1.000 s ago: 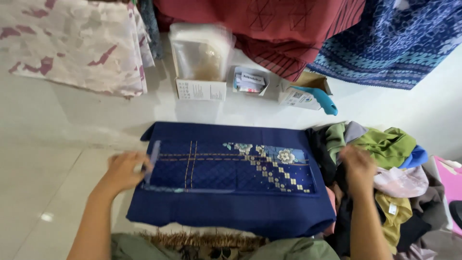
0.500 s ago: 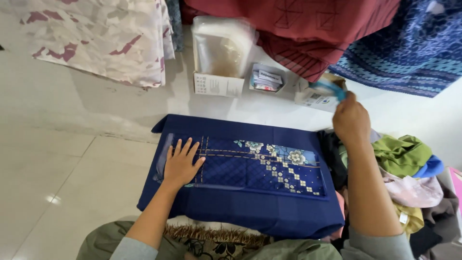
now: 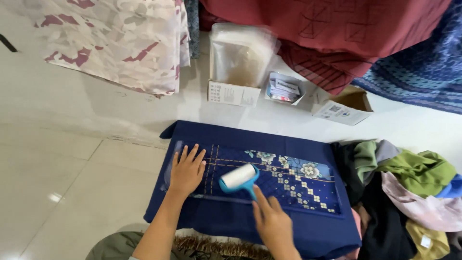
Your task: Using a lint roller to clean a piece of blue patterned fabric and then folding it neatly.
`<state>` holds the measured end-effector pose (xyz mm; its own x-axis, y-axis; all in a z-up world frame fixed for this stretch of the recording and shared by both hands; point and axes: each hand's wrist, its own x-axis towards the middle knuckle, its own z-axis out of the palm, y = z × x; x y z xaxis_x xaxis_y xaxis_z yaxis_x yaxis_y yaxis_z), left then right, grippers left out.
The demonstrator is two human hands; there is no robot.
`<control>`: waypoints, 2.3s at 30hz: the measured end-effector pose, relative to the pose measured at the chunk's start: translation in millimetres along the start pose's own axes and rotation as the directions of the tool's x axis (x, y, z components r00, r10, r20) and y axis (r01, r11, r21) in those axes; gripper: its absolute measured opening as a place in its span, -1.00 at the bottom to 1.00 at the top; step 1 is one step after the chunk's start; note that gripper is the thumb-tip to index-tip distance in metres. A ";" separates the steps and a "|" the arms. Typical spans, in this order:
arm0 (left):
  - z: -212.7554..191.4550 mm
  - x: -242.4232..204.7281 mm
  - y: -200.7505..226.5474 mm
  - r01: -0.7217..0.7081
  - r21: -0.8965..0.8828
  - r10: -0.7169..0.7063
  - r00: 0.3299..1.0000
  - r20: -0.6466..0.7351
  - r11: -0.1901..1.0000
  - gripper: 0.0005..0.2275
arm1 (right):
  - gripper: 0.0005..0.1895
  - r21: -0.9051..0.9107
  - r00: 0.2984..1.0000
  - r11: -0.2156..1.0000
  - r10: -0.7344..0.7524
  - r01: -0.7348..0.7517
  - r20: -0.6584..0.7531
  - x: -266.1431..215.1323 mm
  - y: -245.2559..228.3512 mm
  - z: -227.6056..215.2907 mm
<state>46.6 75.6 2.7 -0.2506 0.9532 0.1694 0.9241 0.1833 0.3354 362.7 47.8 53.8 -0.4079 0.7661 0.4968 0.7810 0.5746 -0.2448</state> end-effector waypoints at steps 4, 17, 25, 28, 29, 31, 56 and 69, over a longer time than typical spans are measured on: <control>10.7 0.9 -16.4 -0.001 0.065 0.002 1.000 -0.022 0.998 -0.51 | -0.51 -0.069 0.989 0.989 -0.133 0.128 -0.072 51.1 -28.3 53.2; 27.3 -2.8 -19.0 -0.033 0.102 0.056 0.971 -0.231 0.994 -0.52 | -0.35 -0.171 0.988 0.985 0.008 0.019 0.157 -26.3 -7.3 -4.6; -0.1 -4.9 -7.4 0.009 0.088 -0.008 1.000 -0.009 0.996 -0.46 | -0.34 -0.421 0.911 0.828 0.412 -0.370 0.010 -50.5 18.8 8.2; -0.9 -5.6 -7.4 0.015 0.077 -0.016 1.000 0.017 0.997 -0.45 | -0.46 -0.428 0.961 0.864 0.201 -0.266 -0.191 8.3 16.2 26.8; -4.6 -4.3 -6.8 0.007 0.078 -0.009 1.000 0.016 0.997 -0.45 | -0.46 -0.428 0.959 0.862 0.205 -0.272 -0.197 26.0 20.0 38.4; -8.6 -4.9 -4.6 0.028 0.080 -0.033 0.998 0.061 0.996 -0.44 | -0.49 -0.319 0.959 0.911 0.211 -0.263 -0.187 59.0 29.8 60.6; -16.3 -4.1 1.5 0.076 0.139 -0.098 0.982 0.160 0.987 -0.43 | -0.43 -0.293 0.929 0.882 0.353 -0.370 -0.111 31.5 116.7 17.6; -13.4 -1.8 1.8 0.092 0.184 -0.123 0.979 0.161 0.979 -0.43 | -0.27 -0.314 0.832 0.794 0.554 -0.521 0.021 -115.5 85.2 -38.4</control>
<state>44.8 71.1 15.5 -0.3121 0.9497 -0.0247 0.9342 0.3115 0.1738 494.5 -2.8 7.5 0.0831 0.9620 0.2602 0.9809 -0.0328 -0.1919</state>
